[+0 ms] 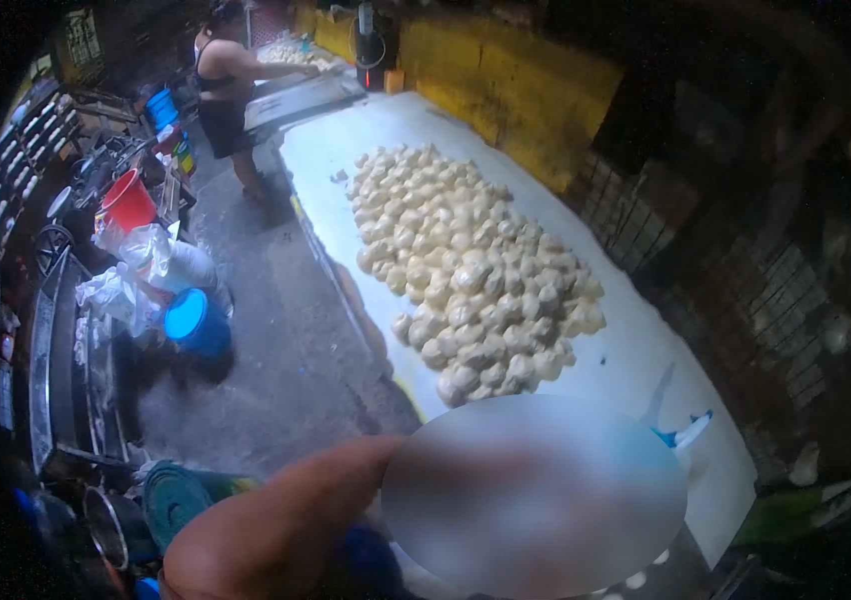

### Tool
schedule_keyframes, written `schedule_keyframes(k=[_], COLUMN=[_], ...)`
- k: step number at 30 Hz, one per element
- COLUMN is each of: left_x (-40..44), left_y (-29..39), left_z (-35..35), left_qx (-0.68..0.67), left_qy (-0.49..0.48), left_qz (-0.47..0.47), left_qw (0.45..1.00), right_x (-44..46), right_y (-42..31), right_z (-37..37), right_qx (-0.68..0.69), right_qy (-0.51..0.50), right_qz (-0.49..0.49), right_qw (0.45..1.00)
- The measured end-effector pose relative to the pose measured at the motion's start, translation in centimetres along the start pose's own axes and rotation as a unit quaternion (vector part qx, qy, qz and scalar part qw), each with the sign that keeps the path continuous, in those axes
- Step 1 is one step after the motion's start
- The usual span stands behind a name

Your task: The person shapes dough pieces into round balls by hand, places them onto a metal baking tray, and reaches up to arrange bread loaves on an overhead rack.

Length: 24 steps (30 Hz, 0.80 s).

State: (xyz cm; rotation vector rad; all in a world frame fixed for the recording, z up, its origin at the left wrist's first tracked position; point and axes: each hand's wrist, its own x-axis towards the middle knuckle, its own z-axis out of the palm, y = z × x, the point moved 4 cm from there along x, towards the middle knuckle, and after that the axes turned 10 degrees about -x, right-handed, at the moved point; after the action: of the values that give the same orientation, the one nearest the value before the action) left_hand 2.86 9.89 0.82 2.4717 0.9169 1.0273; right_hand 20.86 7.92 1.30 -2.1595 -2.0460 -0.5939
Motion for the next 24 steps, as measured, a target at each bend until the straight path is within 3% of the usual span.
schedule_keyframes(k=[2, 6, 10, 11, 15, 20, 24], left_x=[-0.3, -2.6, -4.6, -2.7, -0.8, -3.3, -2.1], left_y=[2.7, 5.6, 4.9, 2.7, 1.3, 5.8, 5.1], left_z=[2.1, -1.5, -2.7, -1.0, 2.4, -0.2, -1.4], left_qx=[-0.002, 0.002, 0.005, 0.008, -0.014, 0.009, 0.019], left_qy=[0.032, 0.033, 0.006, 0.003, 0.062, -0.023, 0.022], left_qz=[-0.001, 0.026, 0.036, 0.027, 0.029, 0.057, 0.058], left_qw=[0.999, 0.999, 0.999, 1.0, 0.998, 0.998, 0.998], right_x=[-1.3, -4.7, -7.0, -4.0, -1.1, -4.4, -3.5], right_y=[-0.5, 1.6, 2.8, 2.3, 1.8, 0.8, 2.3], right_z=[-1.1, -3.9, -2.1, -0.1, 1.9, -1.5, -2.1], right_qx=[-0.021, 0.016, 0.082, 0.088, 0.09, 0.189, 0.088], right_qy=[-0.055, -0.024, -0.017, -0.022, -0.014, 0.007, -0.006], right_qz=[0.037, 0.027, 0.009, 0.004, 0.067, 0.037, 0.019], right_qw=[0.998, 0.999, 0.996, 0.996, 0.994, 0.981, 0.996])
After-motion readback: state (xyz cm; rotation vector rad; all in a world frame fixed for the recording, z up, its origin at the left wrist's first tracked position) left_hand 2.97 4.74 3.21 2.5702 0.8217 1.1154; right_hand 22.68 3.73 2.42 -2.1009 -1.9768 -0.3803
